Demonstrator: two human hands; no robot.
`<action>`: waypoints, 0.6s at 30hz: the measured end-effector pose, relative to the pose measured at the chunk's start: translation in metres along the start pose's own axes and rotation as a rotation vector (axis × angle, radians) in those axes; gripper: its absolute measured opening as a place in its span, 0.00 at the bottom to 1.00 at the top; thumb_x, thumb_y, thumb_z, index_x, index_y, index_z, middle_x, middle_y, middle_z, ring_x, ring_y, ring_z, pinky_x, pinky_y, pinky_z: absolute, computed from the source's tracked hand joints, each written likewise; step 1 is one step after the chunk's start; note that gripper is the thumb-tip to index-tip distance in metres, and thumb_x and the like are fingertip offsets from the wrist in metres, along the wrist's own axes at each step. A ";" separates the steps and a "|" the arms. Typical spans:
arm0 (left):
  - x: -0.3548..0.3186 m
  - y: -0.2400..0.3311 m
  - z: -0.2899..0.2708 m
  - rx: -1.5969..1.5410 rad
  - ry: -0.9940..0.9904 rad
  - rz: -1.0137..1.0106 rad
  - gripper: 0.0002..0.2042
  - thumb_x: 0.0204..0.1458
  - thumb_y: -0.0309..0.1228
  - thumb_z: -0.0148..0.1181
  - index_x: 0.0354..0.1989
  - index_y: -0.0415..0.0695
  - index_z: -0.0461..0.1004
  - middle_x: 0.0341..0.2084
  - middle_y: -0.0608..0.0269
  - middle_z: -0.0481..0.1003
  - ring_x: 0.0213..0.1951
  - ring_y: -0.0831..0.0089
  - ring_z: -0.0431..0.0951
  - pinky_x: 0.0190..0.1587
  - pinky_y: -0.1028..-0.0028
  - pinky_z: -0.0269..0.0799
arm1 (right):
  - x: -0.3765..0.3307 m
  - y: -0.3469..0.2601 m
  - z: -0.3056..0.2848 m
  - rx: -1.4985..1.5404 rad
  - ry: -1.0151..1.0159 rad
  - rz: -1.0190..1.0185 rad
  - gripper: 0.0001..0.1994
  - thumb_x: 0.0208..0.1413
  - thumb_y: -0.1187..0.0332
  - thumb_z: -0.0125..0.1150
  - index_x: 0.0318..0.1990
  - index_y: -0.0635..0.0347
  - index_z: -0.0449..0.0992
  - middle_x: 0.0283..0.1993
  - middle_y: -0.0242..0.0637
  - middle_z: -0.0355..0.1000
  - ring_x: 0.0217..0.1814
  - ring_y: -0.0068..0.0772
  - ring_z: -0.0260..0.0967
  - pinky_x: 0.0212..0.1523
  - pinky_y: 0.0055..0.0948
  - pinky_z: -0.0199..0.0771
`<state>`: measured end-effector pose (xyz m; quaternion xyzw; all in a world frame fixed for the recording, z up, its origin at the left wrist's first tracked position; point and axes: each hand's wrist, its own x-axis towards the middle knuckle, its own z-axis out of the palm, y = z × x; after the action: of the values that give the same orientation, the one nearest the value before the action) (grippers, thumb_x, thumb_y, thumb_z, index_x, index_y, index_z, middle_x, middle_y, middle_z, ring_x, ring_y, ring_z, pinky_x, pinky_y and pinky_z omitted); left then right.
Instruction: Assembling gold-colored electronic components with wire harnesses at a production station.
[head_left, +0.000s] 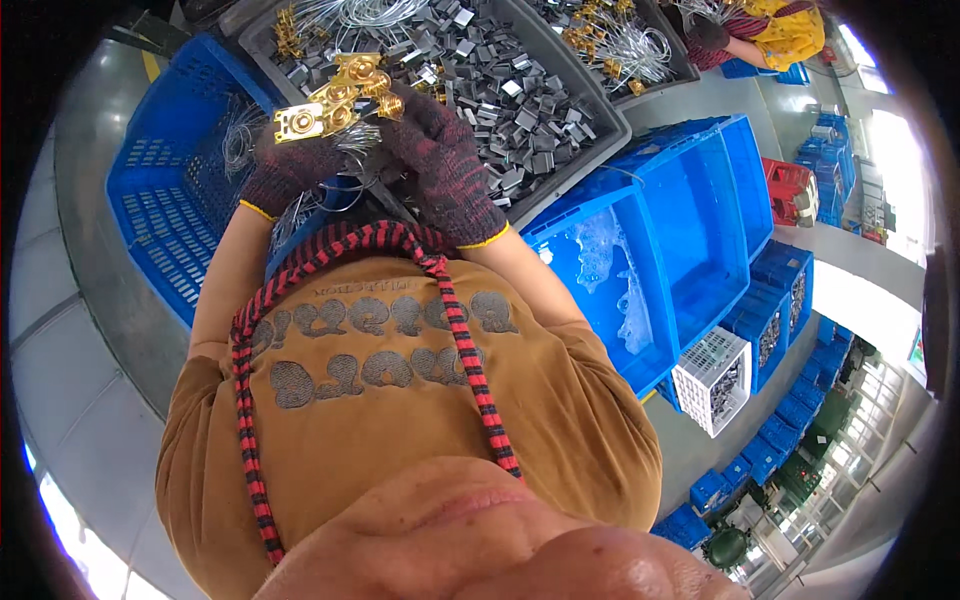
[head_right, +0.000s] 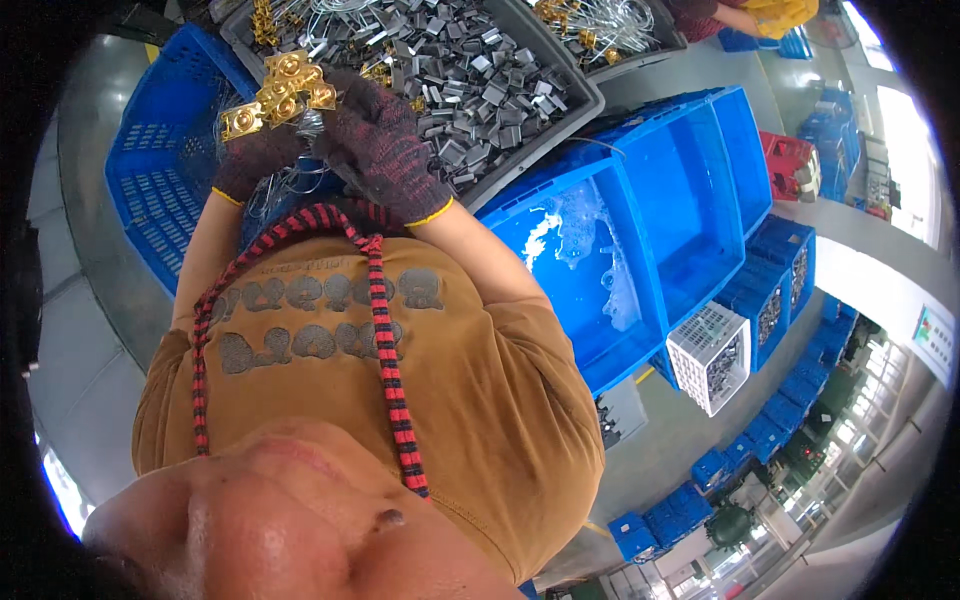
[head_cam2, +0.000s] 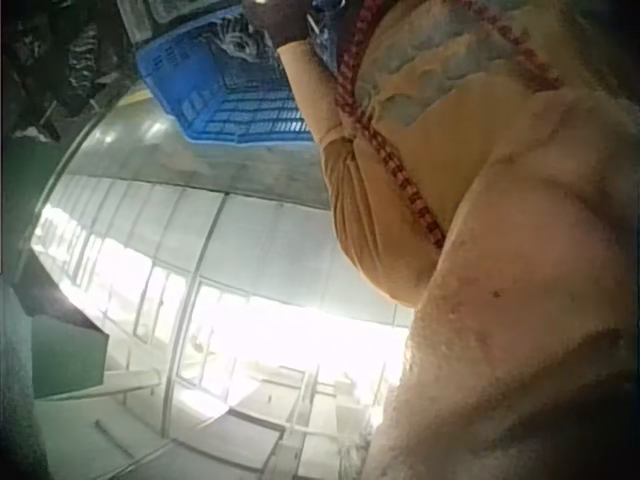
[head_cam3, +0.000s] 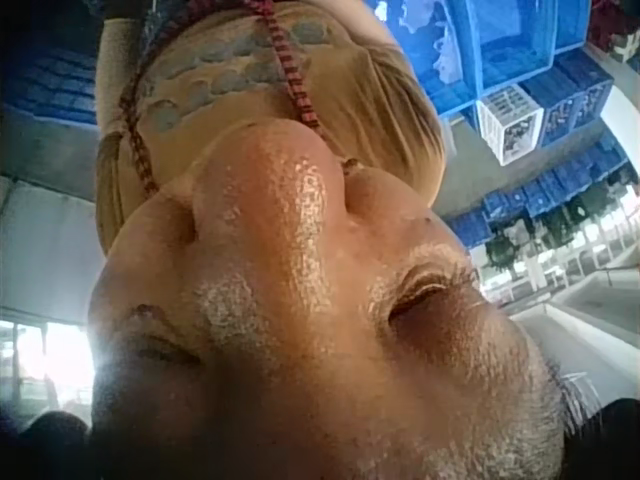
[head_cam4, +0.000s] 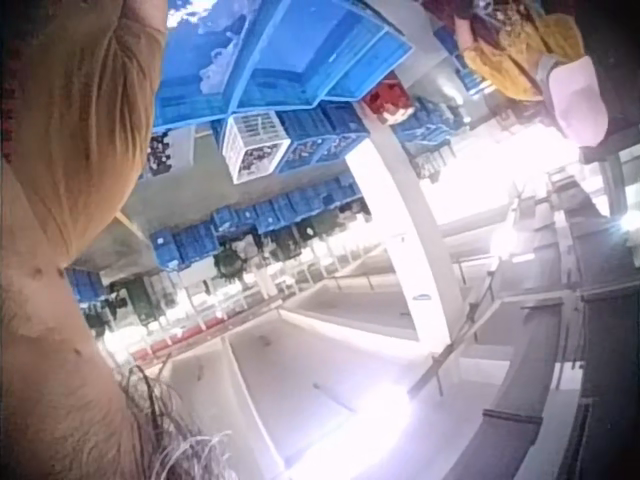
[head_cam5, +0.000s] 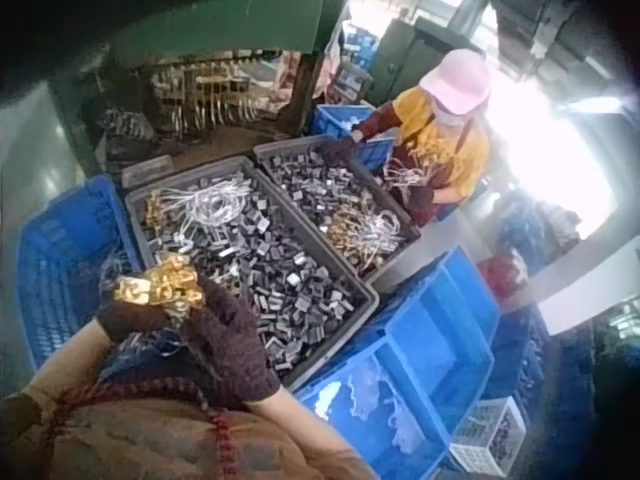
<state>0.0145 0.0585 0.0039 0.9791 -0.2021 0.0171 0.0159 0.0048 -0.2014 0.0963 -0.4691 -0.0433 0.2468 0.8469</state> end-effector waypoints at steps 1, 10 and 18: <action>0.001 -0.004 0.010 -0.002 -0.001 0.003 0.28 0.60 0.54 0.51 0.63 0.55 0.74 0.59 0.68 0.78 0.54 0.67 0.81 0.57 0.64 0.77 | 0.006 0.007 -0.008 -0.217 -0.017 -0.043 0.23 0.63 0.73 0.63 0.66 0.61 0.72 0.60 0.40 0.74 0.51 0.31 0.77 0.50 0.32 0.80; -0.016 -0.014 0.034 0.275 0.155 0.230 0.19 0.62 0.41 0.53 0.59 0.48 0.75 0.53 0.56 0.79 0.52 0.57 0.81 0.57 0.57 0.76 | 0.012 0.016 0.001 -0.518 0.002 -0.502 0.17 0.65 0.72 0.62 0.60 0.63 0.74 0.47 0.37 0.81 0.37 0.24 0.80 0.35 0.23 0.80; -0.012 -0.003 -0.004 -0.180 0.548 0.189 0.20 0.47 0.45 0.74 0.46 0.49 0.84 0.42 0.62 0.84 0.44 0.63 0.85 0.46 0.65 0.82 | -0.006 -0.005 -0.005 -0.735 0.040 -0.231 0.21 0.51 0.81 0.67 0.55 0.61 0.77 0.47 0.41 0.77 0.43 0.38 0.80 0.43 0.29 0.83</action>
<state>0.0042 0.0661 0.0077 0.9096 -0.2810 0.2641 0.1549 0.0032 -0.2100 0.0985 -0.7382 -0.1650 0.1086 0.6451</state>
